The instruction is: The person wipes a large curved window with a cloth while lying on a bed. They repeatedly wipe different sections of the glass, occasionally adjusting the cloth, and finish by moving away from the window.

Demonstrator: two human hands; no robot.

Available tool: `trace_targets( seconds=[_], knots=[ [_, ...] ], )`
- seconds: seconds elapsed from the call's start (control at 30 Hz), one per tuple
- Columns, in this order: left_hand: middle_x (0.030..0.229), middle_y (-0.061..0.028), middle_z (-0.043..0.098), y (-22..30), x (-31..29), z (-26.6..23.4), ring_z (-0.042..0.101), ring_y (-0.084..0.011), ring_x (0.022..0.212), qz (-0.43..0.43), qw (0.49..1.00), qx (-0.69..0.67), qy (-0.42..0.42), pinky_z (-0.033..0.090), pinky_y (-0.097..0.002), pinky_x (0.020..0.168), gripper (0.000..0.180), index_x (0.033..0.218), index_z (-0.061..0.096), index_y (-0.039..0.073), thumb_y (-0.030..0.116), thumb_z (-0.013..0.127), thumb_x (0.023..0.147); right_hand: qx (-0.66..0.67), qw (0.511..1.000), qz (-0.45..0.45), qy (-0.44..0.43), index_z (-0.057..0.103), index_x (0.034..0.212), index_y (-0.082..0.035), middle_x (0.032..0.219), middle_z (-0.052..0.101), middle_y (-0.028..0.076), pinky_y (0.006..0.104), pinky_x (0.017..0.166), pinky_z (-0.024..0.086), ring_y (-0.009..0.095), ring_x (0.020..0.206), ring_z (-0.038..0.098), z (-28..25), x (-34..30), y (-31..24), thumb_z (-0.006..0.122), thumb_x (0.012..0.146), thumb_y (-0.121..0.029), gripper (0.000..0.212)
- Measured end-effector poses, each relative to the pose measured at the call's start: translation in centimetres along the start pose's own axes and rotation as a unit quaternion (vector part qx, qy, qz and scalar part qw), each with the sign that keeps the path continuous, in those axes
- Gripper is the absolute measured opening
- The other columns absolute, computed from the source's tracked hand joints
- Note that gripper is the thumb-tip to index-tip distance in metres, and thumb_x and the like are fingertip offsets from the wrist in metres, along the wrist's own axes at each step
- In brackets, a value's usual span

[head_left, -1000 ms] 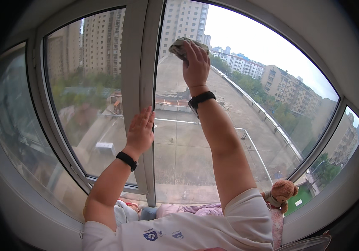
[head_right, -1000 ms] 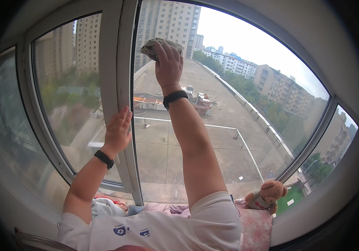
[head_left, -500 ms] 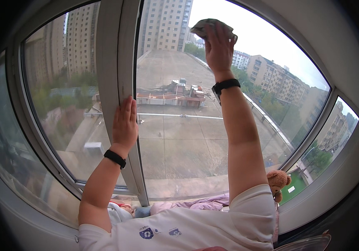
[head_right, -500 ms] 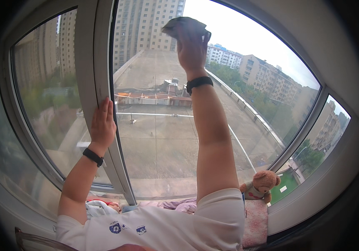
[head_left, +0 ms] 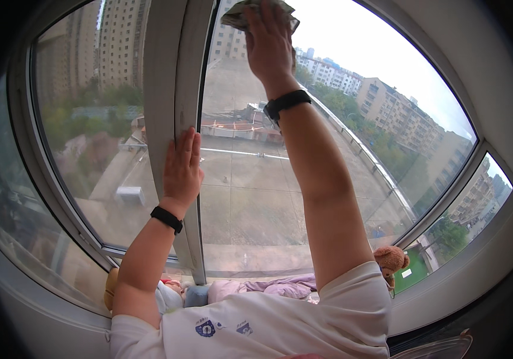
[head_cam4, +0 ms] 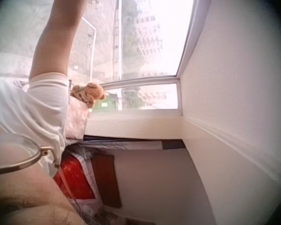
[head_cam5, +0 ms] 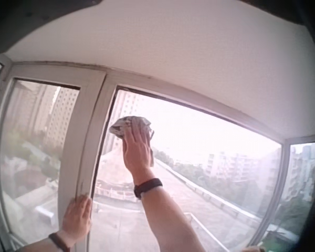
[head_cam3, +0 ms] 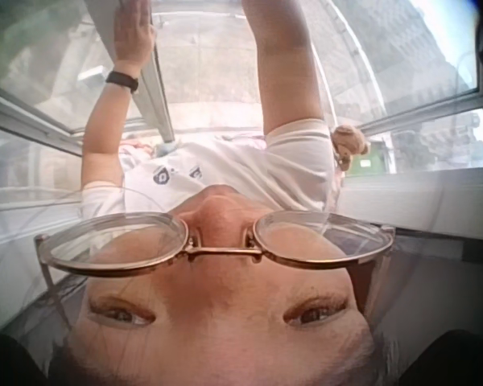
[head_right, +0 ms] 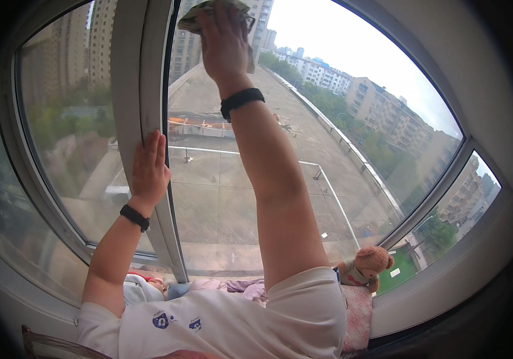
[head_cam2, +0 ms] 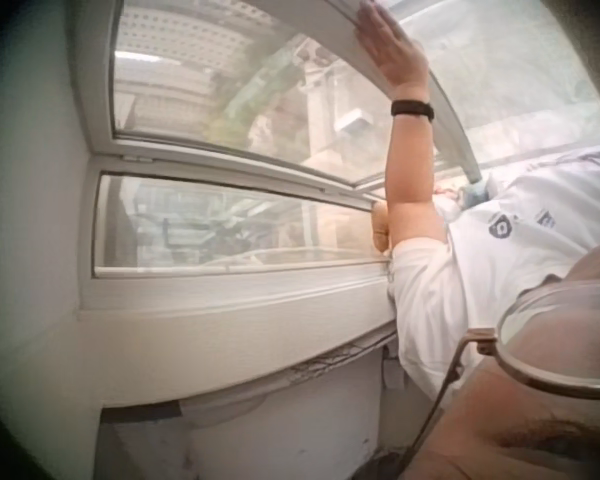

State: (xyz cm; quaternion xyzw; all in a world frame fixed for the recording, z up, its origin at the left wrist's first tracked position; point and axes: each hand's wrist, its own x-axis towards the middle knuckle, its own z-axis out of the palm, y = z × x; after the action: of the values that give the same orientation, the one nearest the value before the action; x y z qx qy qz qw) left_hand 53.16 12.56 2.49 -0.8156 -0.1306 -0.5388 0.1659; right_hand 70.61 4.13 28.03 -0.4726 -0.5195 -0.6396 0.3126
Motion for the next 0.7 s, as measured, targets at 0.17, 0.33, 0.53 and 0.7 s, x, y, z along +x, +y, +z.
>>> trace_targets(
  seconds=[0.17, 0.33, 0.53, 0.7],
  knots=[
    [0.157, -0.0072, 0.033, -0.2, 0.2, 0.2, 0.04, -0.0222, 0.14, -0.009, 1.0, -0.009, -0.005, 0.03, -0.0461, 0.116, 0.083, 0.152, 0.03, 0.008, 0.003, 0.064, 0.077, 0.034, 0.996, -0.016, -0.079, 0.056, 0.134, -0.023, 0.146, 0.048, 0.007, 0.0519, 0.112, 0.032, 0.031, 0.139, 0.04, 0.8, -7.1, -4.5, 0.062, 0.089, -0.017, 0.046],
    [0.155, -0.007, 0.036, -1.0, 0.3, -0.1, 0.042, -0.0236, 0.139, 0.008, 0.998, -0.057, 0.01, 0.031, -0.0475, 0.115, 0.081, 0.149, 0.033, 0.012, 0.003, 0.066, 0.076, 0.034, 0.98, -0.026, -0.193, 0.056, 0.135, -0.026, 0.149, 0.046, 0.002, 0.046, 0.112, 0.033, 0.026, 0.14, 0.039, -2.1, -16.7, -9.2, 0.06, 0.087, -0.015, 0.049],
    [0.155, -0.0101, 0.036, -1.6, 0.2, 0.2, 0.037, -0.027, 0.141, 0.02, 0.997, -0.068, -0.022, 0.03, -0.0519, 0.114, 0.082, 0.151, 0.03, 0.013, 0.007, 0.066, 0.077, 0.008, 0.969, -0.061, -0.24, 0.056, 0.136, -0.029, 0.149, 0.046, -0.003, 0.042, 0.112, 0.036, 0.021, 0.139, 0.042, -3.5, -22.3, -10.9, 0.058, 0.086, -0.017, 0.051],
    [0.157, -0.0095, 0.032, -1.9, 0.0, 0.8, 0.038, -0.026, 0.141, 0.038, 0.997, -0.074, -0.009, 0.029, -0.0519, 0.114, 0.084, 0.153, 0.028, 0.016, 0.01, 0.068, 0.079, 0.0, 0.968, -0.057, -0.246, 0.056, 0.135, -0.03, 0.148, 0.045, -0.005, 0.0407, 0.111, 0.037, 0.019, 0.139, 0.041, -3.4, -22.6, -10.6, 0.061, 0.085, -0.016, 0.053]
  ],
)
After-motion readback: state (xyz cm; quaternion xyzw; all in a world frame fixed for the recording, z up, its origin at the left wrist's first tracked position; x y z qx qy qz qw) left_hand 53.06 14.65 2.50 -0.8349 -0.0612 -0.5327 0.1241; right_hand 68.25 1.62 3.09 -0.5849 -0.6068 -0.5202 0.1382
